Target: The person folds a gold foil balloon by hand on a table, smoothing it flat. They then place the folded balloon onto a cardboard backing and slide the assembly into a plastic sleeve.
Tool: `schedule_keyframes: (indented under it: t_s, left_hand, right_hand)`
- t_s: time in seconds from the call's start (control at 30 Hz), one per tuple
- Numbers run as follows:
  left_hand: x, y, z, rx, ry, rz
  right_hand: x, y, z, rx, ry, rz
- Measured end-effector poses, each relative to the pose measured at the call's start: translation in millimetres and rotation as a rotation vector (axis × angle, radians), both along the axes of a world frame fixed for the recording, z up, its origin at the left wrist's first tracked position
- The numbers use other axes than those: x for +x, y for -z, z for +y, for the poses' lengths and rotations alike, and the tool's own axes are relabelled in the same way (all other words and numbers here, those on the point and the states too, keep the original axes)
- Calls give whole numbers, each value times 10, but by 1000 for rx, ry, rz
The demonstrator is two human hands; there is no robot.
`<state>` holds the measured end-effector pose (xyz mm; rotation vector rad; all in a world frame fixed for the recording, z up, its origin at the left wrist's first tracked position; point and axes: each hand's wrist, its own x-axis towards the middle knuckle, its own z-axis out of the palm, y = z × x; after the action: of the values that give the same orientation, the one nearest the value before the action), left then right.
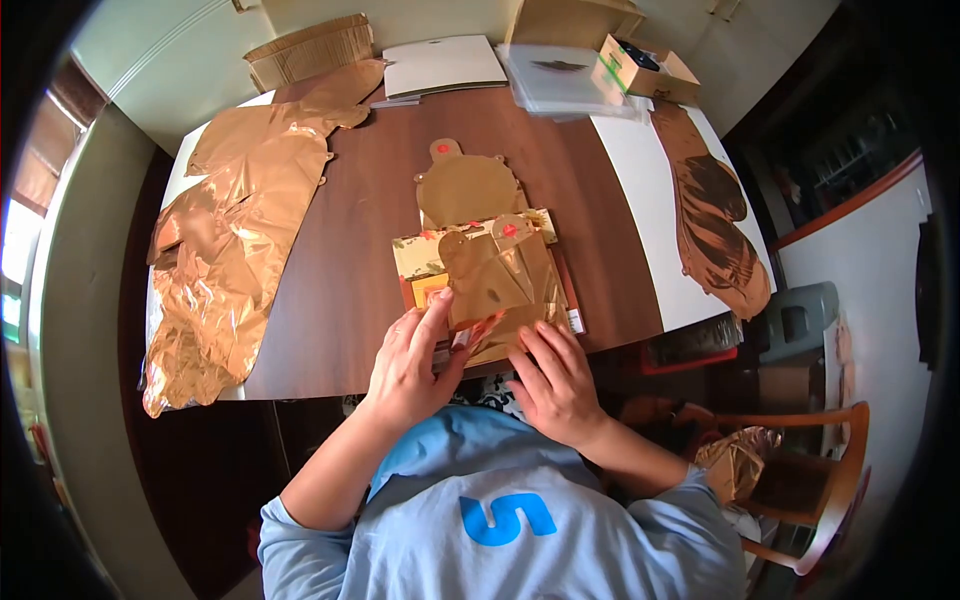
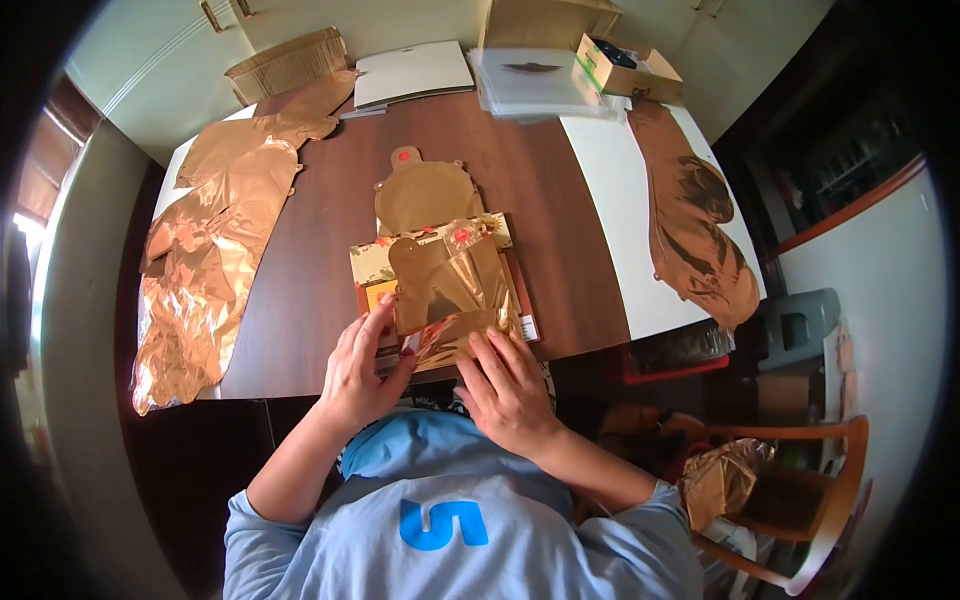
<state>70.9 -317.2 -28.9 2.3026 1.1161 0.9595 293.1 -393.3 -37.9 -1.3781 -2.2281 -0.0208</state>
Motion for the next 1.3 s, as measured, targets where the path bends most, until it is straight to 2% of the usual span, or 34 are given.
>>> schedule_keyframes:
  t_s: [0.23, 0.33, 0.37, 0.47, 0.53, 0.57, 0.6, 0.7, 0.8, 0.93, 1.0, 1.07, 1.1, 1.2, 1.23, 1.27, 1.3]
  left_hand:
    - [0, -68, -13, 20, -6, 83]
    - [54, -241, -14, 158, -4, 300]
    - [88, -281, 15, 160, 70, 330]
    - [312, -344, 187, -26, 528, 140]
    - [506, -226, 294, 12, 632, 200]
    - [569, -111, 369, 29, 686, 228]
    - [573, 30, 474, 59, 640, 366]
    - [523, -68, 762, 151, 619, 481]
    - [408, 40, 966, 309, 465, 518]
    - [262, 3, 1076, 343, 270, 598]
    - [252, -130, 965, 346, 168, 558]
    - [353, -356, 636, 373, 116, 570]
    - [354, -449, 424, 256, 216, 327]
    - [389, -369, -34, 123, 332, 245]
    - [363, -305, -98, 89, 305, 294]
    - [336, -188, -142, 53, 278, 340]
    - [318, -97, -155, 19, 248, 384]
  right_hand:
    - [-6, 46, 48, -22, -50, -105]
    - [-1, 57, 61, -22, -69, -122]
    - [4, 82, 66, -21, -81, -105]
    - [1, 116, 103, -32, -92, 17]
    - [-54, 47, 176, -47, -67, 192]
    - [-58, -4, 186, -15, -72, 145]
    - [-47, 21, 173, -13, -83, 72]
    - [-9, 145, 136, 39, -89, -105]
    - [-20, 101, 134, 26, -91, -125]
    - [-10, 93, 131, 13, -105, -122]
    - [-13, 31, 148, -22, -119, -98]
    - [-19, -92, 173, -72, -129, -57]
    - [-4, -147, 181, -101, -133, -38]
    - [160, -258, 304, -158, -162, 173]
    - [258, -401, 375, -330, -148, 261]
    - [302, -390, 431, -241, -105, 476]
    - [375, -423, 506, -293, 4, 554]
